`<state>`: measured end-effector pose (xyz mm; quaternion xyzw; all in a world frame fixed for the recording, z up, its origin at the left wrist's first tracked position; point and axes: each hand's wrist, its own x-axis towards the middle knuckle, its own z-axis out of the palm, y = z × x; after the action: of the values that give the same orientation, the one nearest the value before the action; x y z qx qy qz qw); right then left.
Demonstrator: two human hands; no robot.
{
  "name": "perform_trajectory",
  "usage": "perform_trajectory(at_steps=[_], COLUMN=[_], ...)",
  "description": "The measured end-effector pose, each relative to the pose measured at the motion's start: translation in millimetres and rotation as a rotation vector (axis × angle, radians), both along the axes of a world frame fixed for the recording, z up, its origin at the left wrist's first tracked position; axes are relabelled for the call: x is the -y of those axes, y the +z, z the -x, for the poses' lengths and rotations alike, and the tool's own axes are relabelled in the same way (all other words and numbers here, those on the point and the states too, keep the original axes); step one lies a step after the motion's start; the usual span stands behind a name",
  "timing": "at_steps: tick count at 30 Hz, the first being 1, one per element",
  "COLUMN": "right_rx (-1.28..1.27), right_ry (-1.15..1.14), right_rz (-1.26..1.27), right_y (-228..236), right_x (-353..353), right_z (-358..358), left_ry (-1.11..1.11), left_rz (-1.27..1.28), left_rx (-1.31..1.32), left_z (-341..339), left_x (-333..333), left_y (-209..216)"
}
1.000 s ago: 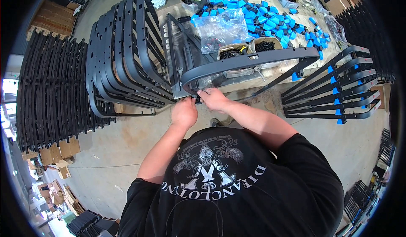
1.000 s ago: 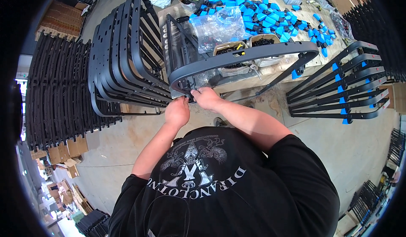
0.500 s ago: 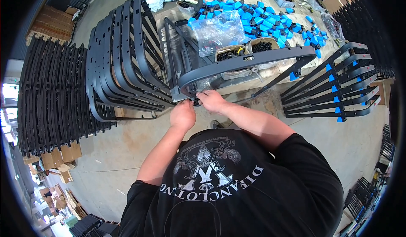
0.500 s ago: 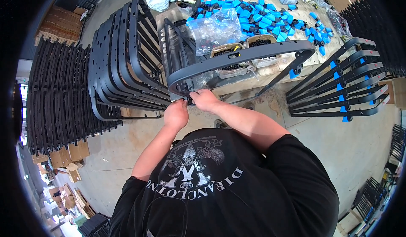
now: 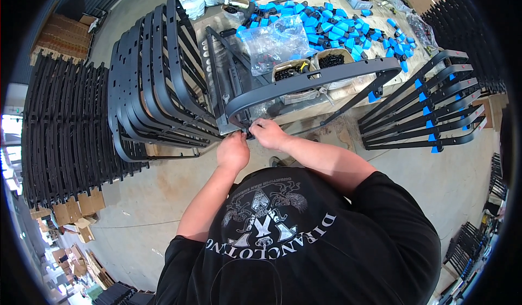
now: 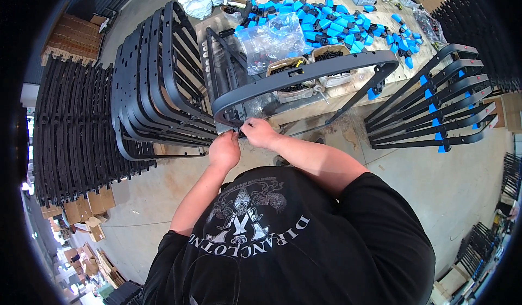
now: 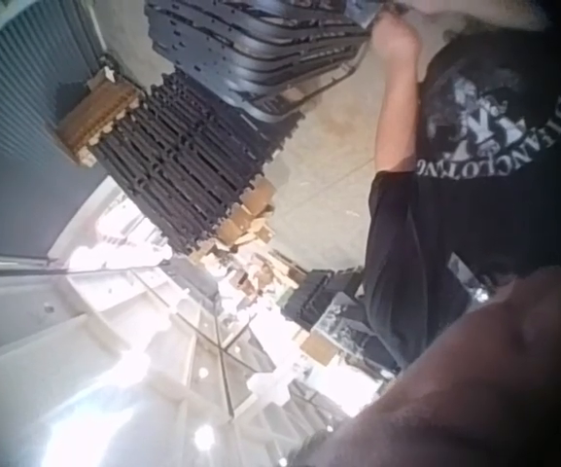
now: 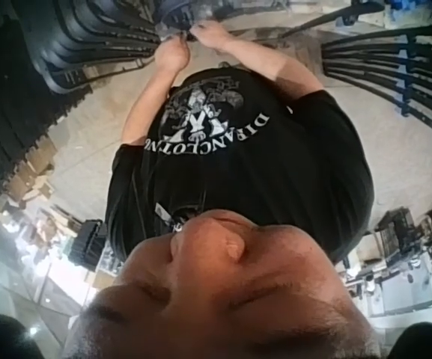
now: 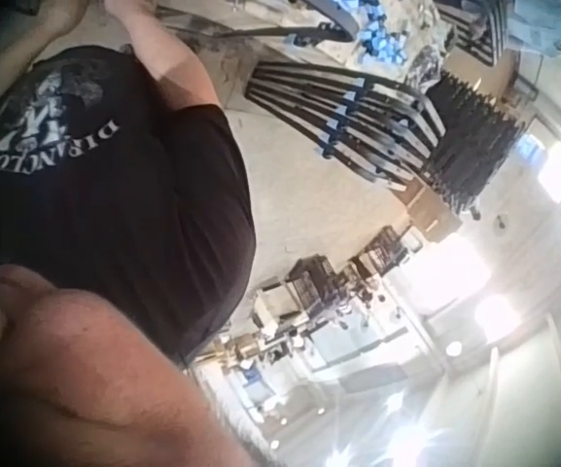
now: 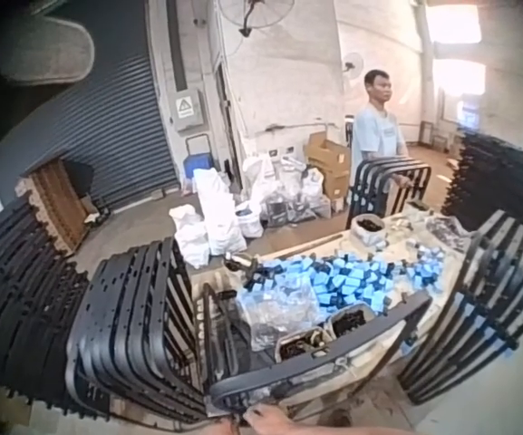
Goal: Assembling metal frames by attaching blue plastic components and securing them with screws using a manual tool.
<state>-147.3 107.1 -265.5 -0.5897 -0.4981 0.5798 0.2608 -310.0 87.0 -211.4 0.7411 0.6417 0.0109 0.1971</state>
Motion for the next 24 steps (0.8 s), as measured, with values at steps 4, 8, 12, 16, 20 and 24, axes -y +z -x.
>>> perform_trajectory(at_steps=[4, 8, 12, 16, 20, 24], right_rx=[0.022, 0.03, -0.093, 0.422, 1.219, 1.309], right_ry=[0.013, 0.001, -0.056, -0.043, -0.015, -0.033], right_rz=[0.02, -0.21, 0.237, -0.194, -0.458, -0.31], right_y=[-2, -3, 20, 14, 72, 30], right_x=[1, 6, 1, -19, -60, -81], right_z=[2, 7, 10, -14, -101, -160], left_ry=[-0.001, -0.002, -0.014, 0.009, 0.043, 0.002], left_rz=[0.008, 0.003, 0.026, 0.049, 0.06, 0.015], left_rx=[-0.006, -0.039, -0.054, -0.036, -0.032, 0.011], left_z=[-1, -3, -1, -2, -1, 1], left_x=[1, 0, 0, 0, 1, 1], left_y=[3, 4, 6, 6, 3, -2])
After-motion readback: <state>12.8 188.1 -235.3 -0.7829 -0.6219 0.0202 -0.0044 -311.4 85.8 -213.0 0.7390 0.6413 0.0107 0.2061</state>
